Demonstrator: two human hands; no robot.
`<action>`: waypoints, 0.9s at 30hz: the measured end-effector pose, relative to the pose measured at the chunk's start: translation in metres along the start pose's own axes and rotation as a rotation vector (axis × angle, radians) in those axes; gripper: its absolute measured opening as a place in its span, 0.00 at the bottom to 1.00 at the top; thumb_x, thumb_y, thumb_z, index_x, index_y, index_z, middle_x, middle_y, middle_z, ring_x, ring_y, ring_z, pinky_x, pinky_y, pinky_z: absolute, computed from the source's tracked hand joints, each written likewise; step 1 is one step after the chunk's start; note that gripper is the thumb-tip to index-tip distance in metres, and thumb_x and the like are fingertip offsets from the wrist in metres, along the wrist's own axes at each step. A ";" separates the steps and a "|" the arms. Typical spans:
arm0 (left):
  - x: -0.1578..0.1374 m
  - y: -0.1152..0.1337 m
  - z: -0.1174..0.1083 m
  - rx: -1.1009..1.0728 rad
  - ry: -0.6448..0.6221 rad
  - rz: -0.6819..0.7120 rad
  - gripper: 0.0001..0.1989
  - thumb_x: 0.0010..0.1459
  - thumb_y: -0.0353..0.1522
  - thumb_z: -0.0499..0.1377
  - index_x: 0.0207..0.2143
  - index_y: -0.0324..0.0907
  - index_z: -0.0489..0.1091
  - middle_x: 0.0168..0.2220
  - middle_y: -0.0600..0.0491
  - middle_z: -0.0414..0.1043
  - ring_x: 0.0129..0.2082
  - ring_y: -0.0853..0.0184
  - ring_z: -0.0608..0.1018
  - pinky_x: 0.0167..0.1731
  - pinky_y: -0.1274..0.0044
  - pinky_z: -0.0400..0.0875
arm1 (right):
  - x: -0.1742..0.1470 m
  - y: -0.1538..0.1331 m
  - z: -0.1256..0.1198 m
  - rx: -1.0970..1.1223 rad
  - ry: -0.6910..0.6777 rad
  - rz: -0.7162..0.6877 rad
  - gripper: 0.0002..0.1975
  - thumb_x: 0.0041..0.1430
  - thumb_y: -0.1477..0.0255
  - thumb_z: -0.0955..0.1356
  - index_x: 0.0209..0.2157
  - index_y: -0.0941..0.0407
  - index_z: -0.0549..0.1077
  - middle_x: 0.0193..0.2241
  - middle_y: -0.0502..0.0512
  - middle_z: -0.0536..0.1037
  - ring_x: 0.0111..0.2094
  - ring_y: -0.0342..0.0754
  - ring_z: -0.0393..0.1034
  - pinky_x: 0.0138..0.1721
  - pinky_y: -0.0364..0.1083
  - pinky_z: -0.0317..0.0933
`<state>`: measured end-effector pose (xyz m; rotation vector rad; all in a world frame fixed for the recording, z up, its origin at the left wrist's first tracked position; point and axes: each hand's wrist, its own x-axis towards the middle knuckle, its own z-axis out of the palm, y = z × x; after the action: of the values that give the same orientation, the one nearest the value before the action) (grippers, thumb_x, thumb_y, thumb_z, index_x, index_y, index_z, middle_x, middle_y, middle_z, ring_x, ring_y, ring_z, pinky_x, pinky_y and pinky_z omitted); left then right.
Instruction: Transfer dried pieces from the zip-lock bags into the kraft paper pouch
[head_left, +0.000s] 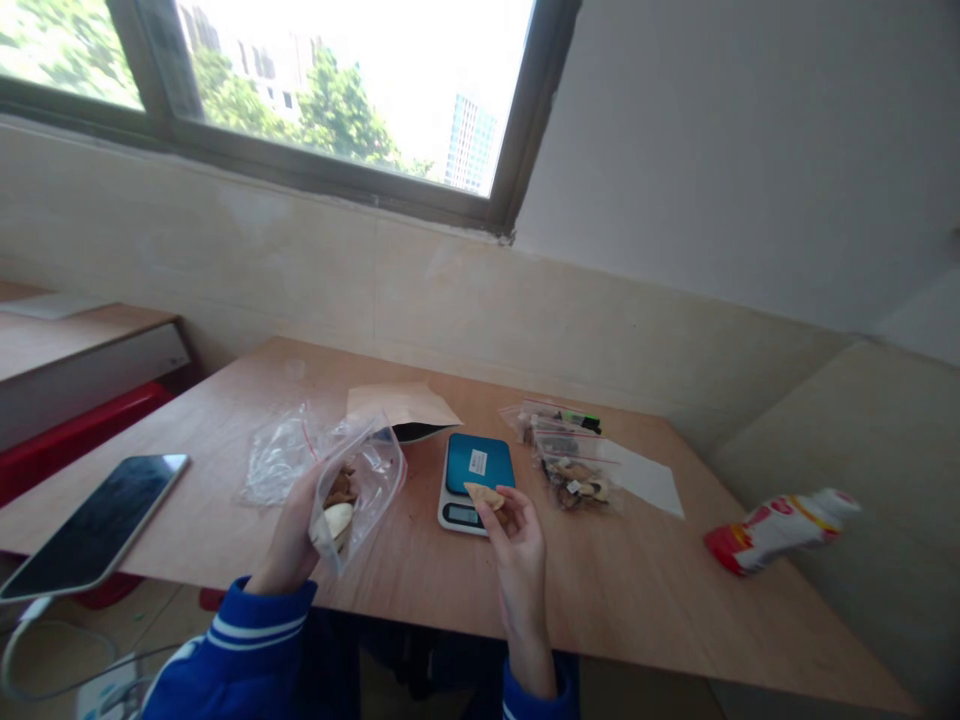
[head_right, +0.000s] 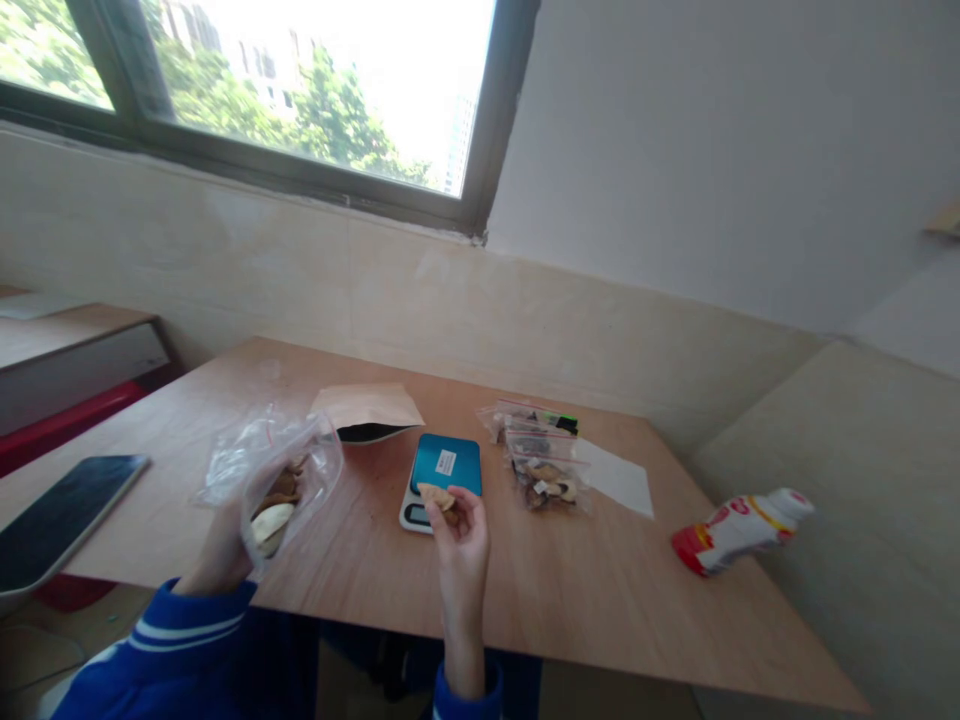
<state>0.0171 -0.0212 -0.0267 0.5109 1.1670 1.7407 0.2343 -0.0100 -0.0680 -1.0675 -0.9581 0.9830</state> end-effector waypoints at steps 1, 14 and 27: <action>0.002 -0.003 -0.002 -0.014 -0.026 -0.019 0.13 0.40 0.36 0.67 0.31 0.40 0.76 0.26 0.54 0.76 0.25 0.68 0.76 0.25 0.80 0.71 | 0.003 -0.002 0.008 -0.004 -0.027 -0.029 0.20 0.48 0.65 0.74 0.41 0.57 0.69 0.37 0.57 0.77 0.40 0.50 0.74 0.43 0.49 0.68; 0.001 0.008 0.002 -0.045 -0.033 0.005 0.09 0.41 0.37 0.66 0.26 0.41 0.75 0.25 0.53 0.76 0.33 0.62 0.79 0.36 0.75 0.74 | 0.058 -0.034 0.093 -0.463 -0.590 -0.628 0.09 0.58 0.77 0.66 0.41 0.53 0.73 0.41 0.54 0.75 0.46 0.47 0.69 0.50 0.48 0.63; 0.003 0.011 0.006 -0.126 -0.110 0.002 0.16 0.45 0.34 0.65 0.37 0.38 0.76 0.32 0.51 0.77 0.33 0.64 0.78 0.32 0.77 0.72 | 0.088 -0.015 0.078 -0.775 -0.649 -0.699 0.30 0.61 0.72 0.66 0.63 0.49 0.54 0.64 0.57 0.56 0.65 0.51 0.46 0.64 0.56 0.47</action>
<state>0.0153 -0.0169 -0.0147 0.5242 0.9738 1.7522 0.1870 0.0899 -0.0250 -0.8933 -2.1844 0.3359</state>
